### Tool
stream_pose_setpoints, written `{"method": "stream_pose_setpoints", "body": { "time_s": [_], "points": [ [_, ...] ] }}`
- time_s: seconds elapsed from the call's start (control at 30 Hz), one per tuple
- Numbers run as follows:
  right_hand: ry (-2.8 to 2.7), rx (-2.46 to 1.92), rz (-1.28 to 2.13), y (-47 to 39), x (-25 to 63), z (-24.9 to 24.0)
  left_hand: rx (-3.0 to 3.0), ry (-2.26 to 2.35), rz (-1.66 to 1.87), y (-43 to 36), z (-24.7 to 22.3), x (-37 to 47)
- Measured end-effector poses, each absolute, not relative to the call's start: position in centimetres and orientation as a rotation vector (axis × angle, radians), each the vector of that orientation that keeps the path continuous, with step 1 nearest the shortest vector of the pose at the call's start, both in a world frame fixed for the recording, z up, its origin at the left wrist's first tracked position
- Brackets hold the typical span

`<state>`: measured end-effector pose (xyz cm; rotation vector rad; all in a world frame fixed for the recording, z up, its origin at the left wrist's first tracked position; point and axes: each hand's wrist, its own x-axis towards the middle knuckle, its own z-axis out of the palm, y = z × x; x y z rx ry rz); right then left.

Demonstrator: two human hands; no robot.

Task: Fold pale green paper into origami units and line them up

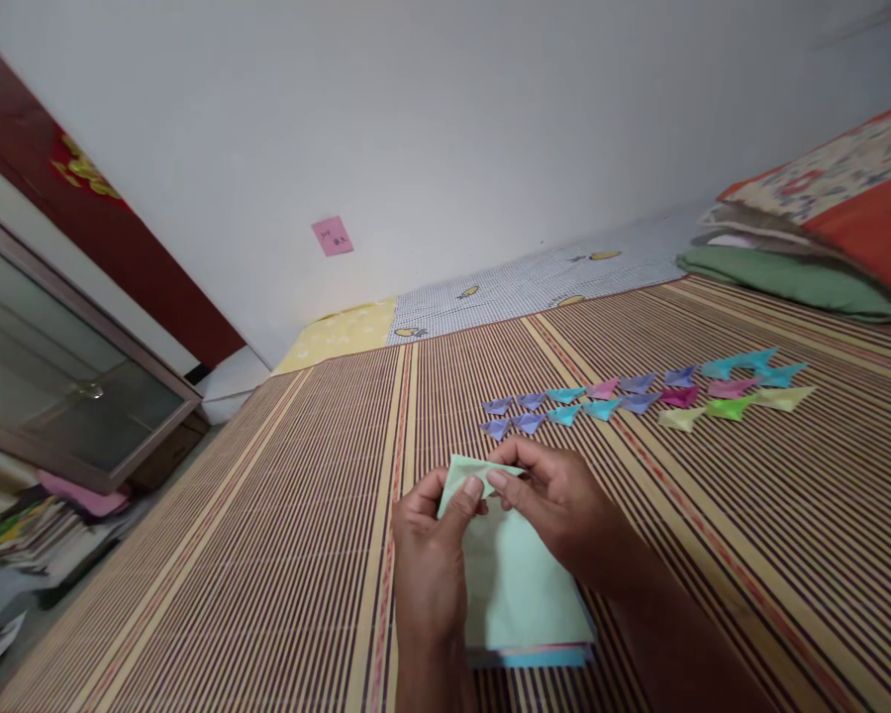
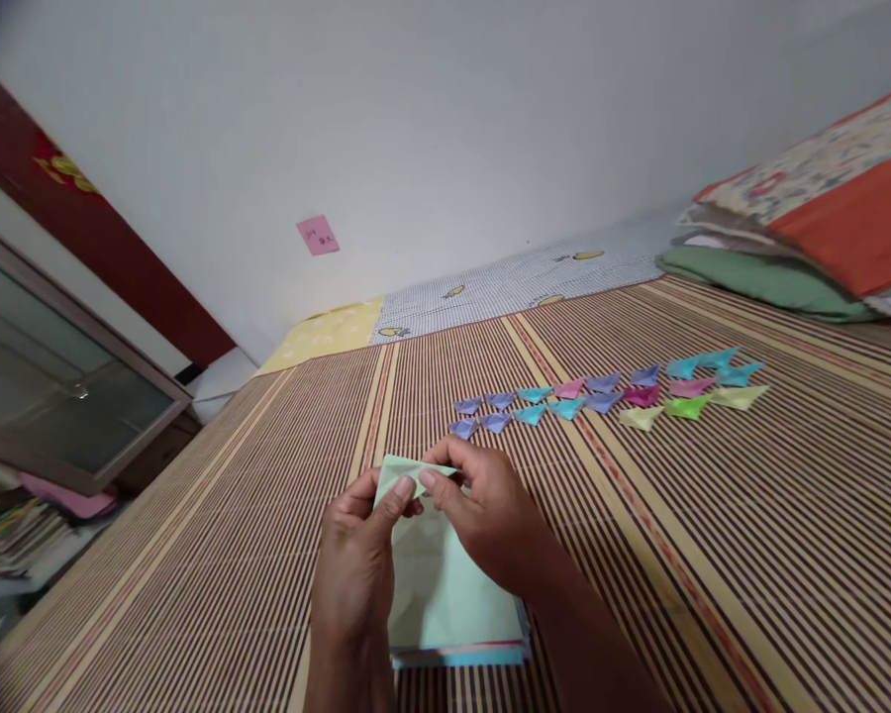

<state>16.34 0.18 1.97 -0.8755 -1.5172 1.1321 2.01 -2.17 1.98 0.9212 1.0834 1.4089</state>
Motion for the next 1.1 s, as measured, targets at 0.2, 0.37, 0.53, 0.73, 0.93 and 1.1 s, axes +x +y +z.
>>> {"method": "stream_pose_setpoints", "body": {
  "time_s": [0.2,0.37,0.53,0.73,0.93,1.1],
  "points": [
    [-1.556,-0.941,1.128,0.4,16.6,1.5,0.847,1.079,1.461,-2.3,1.5,2.2],
    [-1.567,-0.902,1.148,0.6,16.6,1.3,0.852,1.088,1.476,-2.2,1.4,2.3],
    [-1.532,-0.920,1.104,1.2,17.4,0.8,0.926,1.163,1.475,-2.2,1.5,2.2],
    [-1.562,-0.938,1.003,0.5,16.7,1.8,1.186,1.207,1.324,-2.3,2.3,2.5],
    [-1.476,-0.944,0.942,0.5,16.5,1.8,1.232,1.178,1.231,-2.3,2.7,2.7],
    [-1.322,-0.876,1.093,1.2,17.3,0.9,1.234,1.084,1.238,-2.4,2.8,2.5]
  ]
}}
